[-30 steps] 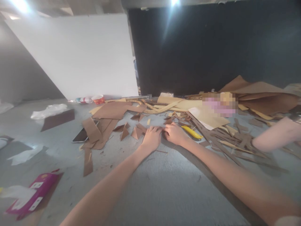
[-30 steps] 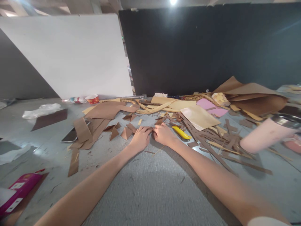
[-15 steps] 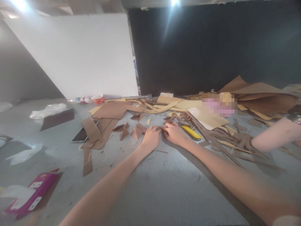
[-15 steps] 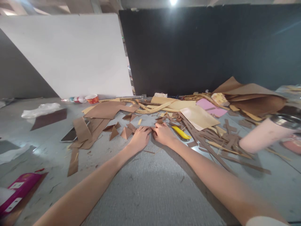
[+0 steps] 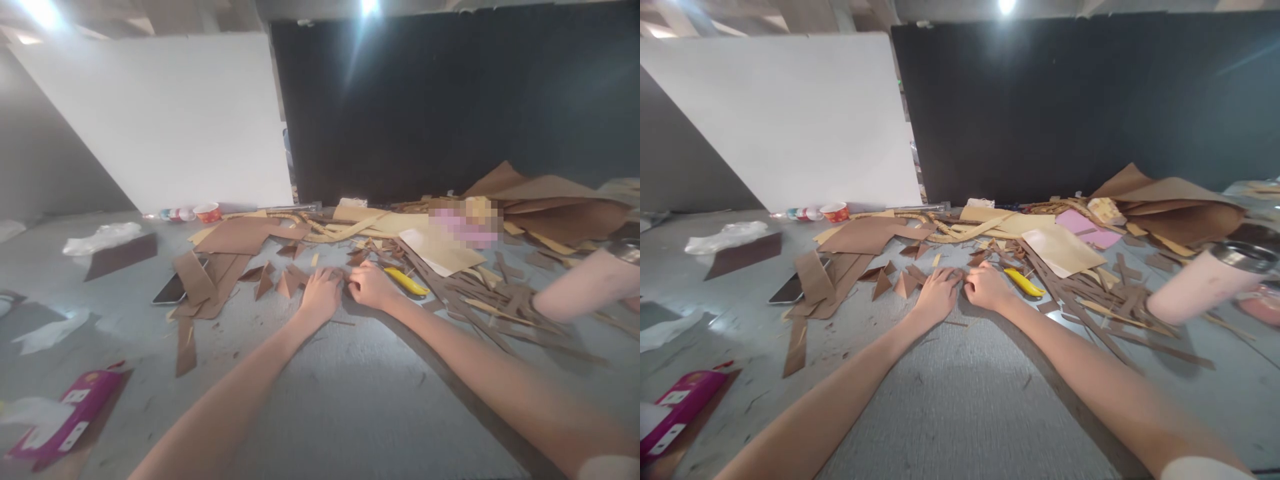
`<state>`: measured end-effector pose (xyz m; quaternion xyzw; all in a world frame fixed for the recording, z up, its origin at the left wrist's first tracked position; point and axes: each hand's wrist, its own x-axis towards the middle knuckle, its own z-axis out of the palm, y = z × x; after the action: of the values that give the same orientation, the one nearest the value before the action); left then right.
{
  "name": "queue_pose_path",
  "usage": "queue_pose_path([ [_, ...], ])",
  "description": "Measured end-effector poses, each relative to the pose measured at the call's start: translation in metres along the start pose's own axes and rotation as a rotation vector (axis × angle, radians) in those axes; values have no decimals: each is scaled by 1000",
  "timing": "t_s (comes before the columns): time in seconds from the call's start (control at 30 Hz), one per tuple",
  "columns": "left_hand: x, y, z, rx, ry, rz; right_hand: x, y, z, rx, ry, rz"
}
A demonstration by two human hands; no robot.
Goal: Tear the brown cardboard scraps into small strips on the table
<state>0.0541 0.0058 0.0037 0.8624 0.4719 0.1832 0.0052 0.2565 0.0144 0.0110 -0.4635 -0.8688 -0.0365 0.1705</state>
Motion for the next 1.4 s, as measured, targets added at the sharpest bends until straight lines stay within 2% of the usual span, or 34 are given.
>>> queue_pose_path([
  [0.13,-1,1,-1,34,-5,-11,-1,-1,-3,69,-14,-81],
  [0.4,1,1,-2,-26,-22,65,0,1,0,202,9,-23],
  [0.47,2,0,0,-44,-15,76,1,5,4,257,79,24],
  [0.6,3,-1,2,-59,-16,62,4,15,14,255,221,225],
  [0.7,3,0,2,-59,-14,36,6,19,18,222,193,293],
  [0.8,3,0,3,-54,-7,50,6,22,20,243,190,286],
  [1.0,3,-1,3,-30,-18,43,9,28,26,462,260,299],
  [1.17,3,0,2,-25,-29,35,10,32,28,547,224,401],
  [1.4,2,1,0,-36,-27,21,11,30,27,527,210,431],
])
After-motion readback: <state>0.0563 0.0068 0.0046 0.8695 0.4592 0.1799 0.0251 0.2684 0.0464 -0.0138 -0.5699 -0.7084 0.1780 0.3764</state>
